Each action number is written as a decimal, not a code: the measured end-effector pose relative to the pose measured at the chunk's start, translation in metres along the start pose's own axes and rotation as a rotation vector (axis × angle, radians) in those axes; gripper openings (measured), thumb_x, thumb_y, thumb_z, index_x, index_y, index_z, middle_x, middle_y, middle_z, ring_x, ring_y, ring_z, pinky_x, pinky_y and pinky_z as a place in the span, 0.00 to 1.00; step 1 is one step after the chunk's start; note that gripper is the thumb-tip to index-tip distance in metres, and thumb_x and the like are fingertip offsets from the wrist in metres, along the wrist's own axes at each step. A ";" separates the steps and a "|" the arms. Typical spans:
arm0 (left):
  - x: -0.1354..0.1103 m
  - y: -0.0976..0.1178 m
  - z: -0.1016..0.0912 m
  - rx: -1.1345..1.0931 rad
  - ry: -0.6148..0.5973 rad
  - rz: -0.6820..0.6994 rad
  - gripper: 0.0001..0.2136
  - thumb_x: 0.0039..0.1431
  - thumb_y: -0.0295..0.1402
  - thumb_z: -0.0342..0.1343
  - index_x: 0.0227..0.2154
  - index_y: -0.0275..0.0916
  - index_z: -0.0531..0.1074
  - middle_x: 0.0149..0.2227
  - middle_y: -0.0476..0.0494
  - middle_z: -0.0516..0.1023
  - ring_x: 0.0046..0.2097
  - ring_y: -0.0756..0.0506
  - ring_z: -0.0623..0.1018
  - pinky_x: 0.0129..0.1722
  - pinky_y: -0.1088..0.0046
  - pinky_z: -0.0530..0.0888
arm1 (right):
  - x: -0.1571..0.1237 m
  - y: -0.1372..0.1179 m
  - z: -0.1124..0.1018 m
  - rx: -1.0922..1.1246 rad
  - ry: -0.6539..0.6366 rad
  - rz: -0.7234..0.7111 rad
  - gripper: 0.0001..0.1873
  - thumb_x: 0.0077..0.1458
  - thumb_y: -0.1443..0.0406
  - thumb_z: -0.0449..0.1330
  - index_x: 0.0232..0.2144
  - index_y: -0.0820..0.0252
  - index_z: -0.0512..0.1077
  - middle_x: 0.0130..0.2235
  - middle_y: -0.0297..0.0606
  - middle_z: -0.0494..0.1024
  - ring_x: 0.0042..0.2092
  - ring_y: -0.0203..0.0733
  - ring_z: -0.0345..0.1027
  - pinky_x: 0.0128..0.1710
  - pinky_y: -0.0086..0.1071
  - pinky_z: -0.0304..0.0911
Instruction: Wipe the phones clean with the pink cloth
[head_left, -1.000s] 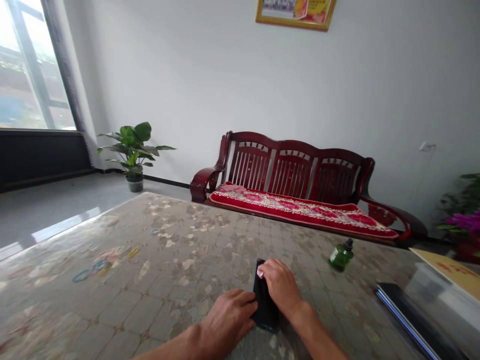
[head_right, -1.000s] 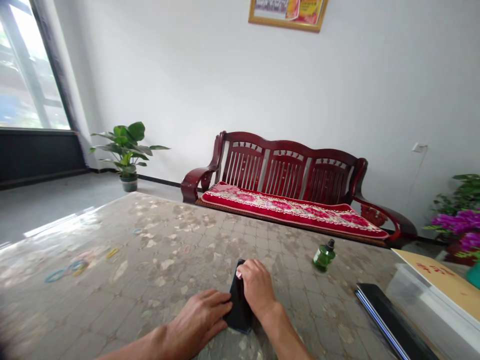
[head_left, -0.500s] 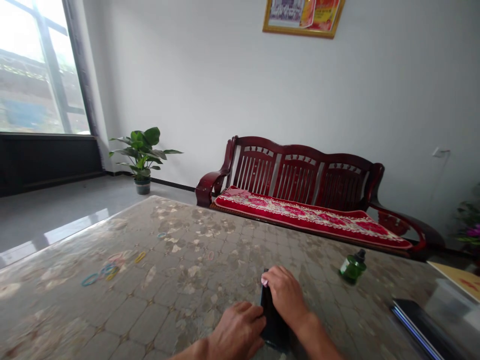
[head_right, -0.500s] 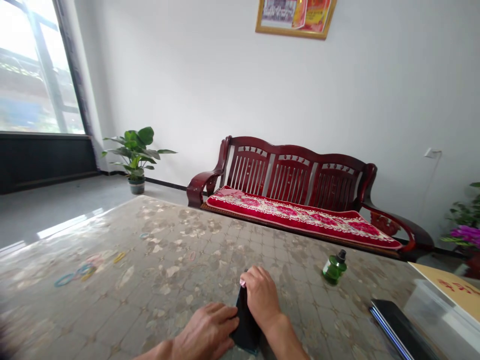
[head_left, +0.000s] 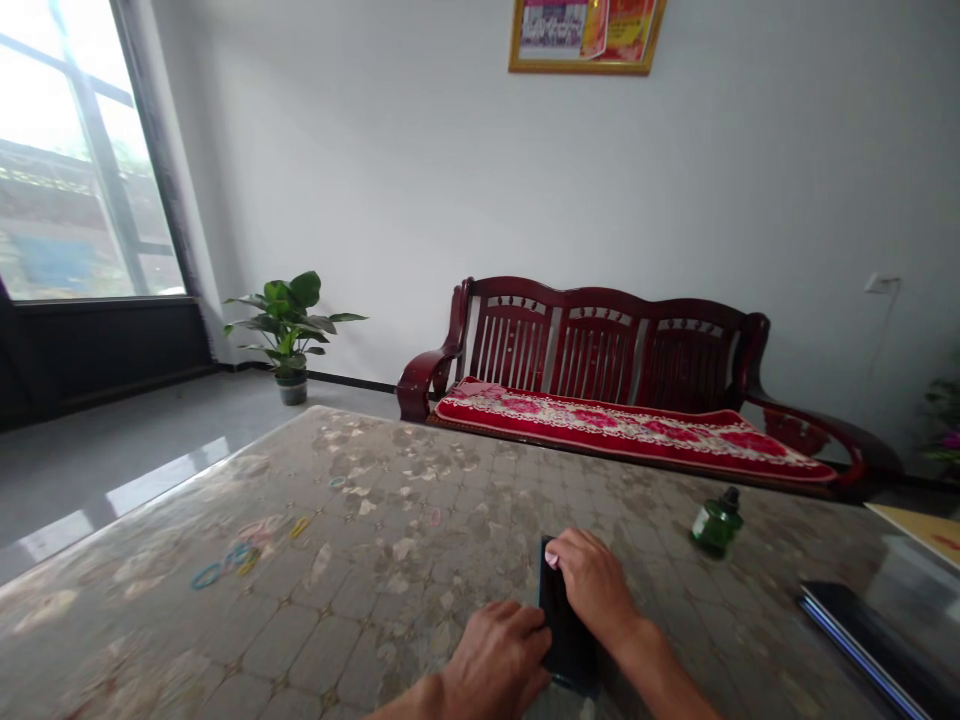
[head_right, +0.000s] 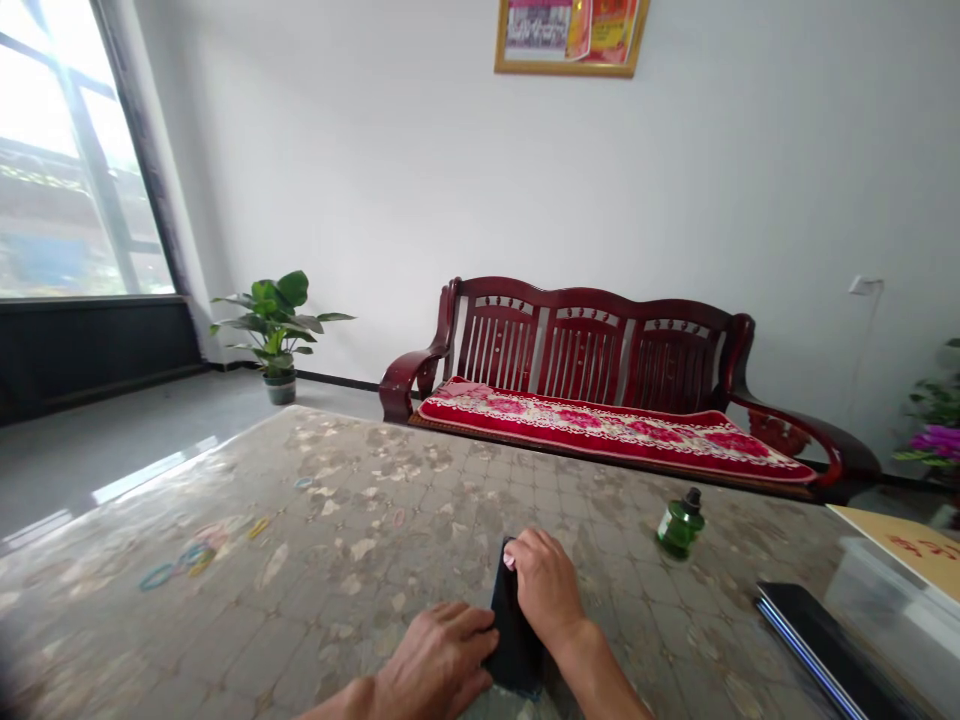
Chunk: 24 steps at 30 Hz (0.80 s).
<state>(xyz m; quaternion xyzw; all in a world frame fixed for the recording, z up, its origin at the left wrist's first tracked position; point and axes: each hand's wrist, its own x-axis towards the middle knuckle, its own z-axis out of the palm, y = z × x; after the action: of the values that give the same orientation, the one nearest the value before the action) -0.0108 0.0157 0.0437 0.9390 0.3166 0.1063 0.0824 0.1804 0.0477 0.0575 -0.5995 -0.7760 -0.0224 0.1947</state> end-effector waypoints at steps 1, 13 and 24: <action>0.000 -0.001 0.002 0.006 0.001 -0.001 0.06 0.60 0.33 0.59 0.39 0.41 0.71 0.43 0.46 0.78 0.43 0.42 0.78 0.45 0.68 0.75 | -0.006 -0.001 -0.001 0.019 -0.012 -0.022 0.16 0.59 0.74 0.49 0.30 0.55 0.74 0.34 0.34 0.75 0.40 0.39 0.66 0.41 0.30 0.55; -0.003 0.005 -0.010 -0.002 -0.007 -0.012 0.06 0.61 0.34 0.58 0.39 0.41 0.71 0.43 0.45 0.77 0.43 0.42 0.77 0.45 0.67 0.75 | 0.006 0.011 -0.002 -0.036 -0.016 0.047 0.16 0.59 0.72 0.49 0.31 0.56 0.76 0.35 0.37 0.77 0.39 0.40 0.69 0.41 0.30 0.57; -0.001 0.007 -0.008 0.003 0.001 -0.024 0.06 0.62 0.35 0.59 0.38 0.40 0.72 0.42 0.46 0.77 0.43 0.42 0.77 0.46 0.67 0.74 | -0.021 0.012 -0.002 -0.004 0.020 -0.029 0.18 0.58 0.73 0.47 0.33 0.54 0.76 0.35 0.36 0.77 0.39 0.39 0.70 0.41 0.30 0.59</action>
<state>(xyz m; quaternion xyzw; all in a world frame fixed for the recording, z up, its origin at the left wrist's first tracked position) -0.0099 0.0104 0.0527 0.9352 0.3279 0.1055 0.0822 0.1967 0.0313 0.0501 -0.5883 -0.7826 -0.0328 0.2010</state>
